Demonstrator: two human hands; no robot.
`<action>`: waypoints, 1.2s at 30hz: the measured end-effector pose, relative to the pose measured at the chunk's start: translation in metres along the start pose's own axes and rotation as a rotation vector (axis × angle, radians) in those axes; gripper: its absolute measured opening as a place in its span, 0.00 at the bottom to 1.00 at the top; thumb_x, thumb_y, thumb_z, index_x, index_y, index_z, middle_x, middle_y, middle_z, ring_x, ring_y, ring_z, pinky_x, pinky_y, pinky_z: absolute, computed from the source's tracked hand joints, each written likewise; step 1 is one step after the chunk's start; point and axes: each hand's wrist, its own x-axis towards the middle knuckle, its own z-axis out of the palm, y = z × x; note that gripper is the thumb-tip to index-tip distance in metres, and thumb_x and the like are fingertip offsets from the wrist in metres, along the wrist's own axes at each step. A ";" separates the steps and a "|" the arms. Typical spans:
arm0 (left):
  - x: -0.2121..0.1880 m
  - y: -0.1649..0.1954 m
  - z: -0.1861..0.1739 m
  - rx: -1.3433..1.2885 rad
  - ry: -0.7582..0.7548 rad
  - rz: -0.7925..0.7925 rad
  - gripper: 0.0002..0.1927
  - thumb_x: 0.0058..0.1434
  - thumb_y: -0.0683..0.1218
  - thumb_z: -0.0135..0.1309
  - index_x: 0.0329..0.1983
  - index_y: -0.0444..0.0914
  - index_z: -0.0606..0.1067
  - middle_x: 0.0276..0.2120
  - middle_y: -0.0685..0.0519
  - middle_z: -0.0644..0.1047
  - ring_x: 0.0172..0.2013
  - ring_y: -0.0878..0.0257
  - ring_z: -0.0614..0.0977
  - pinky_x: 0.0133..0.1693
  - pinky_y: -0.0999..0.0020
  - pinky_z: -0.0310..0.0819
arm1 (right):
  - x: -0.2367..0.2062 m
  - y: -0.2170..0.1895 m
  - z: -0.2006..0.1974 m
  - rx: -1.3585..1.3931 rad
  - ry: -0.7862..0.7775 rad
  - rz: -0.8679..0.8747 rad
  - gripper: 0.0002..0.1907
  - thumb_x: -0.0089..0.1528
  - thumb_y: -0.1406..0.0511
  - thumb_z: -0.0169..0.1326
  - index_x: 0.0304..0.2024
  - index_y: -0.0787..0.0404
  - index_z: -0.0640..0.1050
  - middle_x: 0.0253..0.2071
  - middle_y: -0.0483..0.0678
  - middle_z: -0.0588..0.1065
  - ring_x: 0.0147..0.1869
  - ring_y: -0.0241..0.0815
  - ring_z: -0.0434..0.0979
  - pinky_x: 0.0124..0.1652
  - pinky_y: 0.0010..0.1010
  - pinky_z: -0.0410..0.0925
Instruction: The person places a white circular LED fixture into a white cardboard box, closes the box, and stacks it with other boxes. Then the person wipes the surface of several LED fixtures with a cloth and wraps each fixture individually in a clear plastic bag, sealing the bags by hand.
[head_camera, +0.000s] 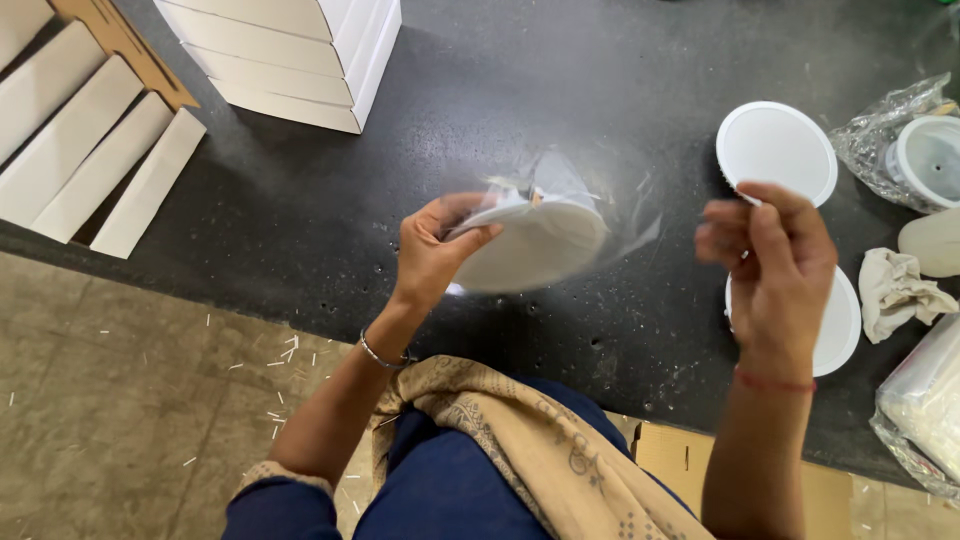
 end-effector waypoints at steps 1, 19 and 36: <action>-0.003 0.002 0.003 -0.077 -0.013 -0.054 0.15 0.60 0.39 0.65 0.50 0.36 0.80 0.41 0.49 0.85 0.40 0.66 0.86 0.44 0.71 0.85 | 0.005 0.001 -0.004 -0.162 0.123 -0.047 0.16 0.75 0.61 0.49 0.60 0.65 0.74 0.53 0.55 0.77 0.53 0.42 0.79 0.55 0.33 0.76; -0.031 0.043 0.038 0.474 -0.174 0.159 0.07 0.60 0.45 0.64 0.40 0.39 0.84 0.36 0.56 0.83 0.37 0.68 0.82 0.40 0.72 0.78 | 0.016 0.045 0.040 -0.453 -0.671 0.358 0.23 0.59 0.61 0.64 0.55 0.65 0.81 0.39 0.45 0.83 0.41 0.31 0.80 0.41 0.24 0.73; -0.022 0.076 0.069 0.508 -0.370 0.221 0.08 0.67 0.41 0.54 0.47 0.34 0.72 0.41 0.46 0.75 0.42 0.55 0.82 0.43 0.62 0.79 | 0.016 0.063 0.039 -0.866 -0.628 -0.066 0.12 0.65 0.61 0.55 0.40 0.64 0.81 0.28 0.59 0.75 0.26 0.49 0.74 0.32 0.36 0.70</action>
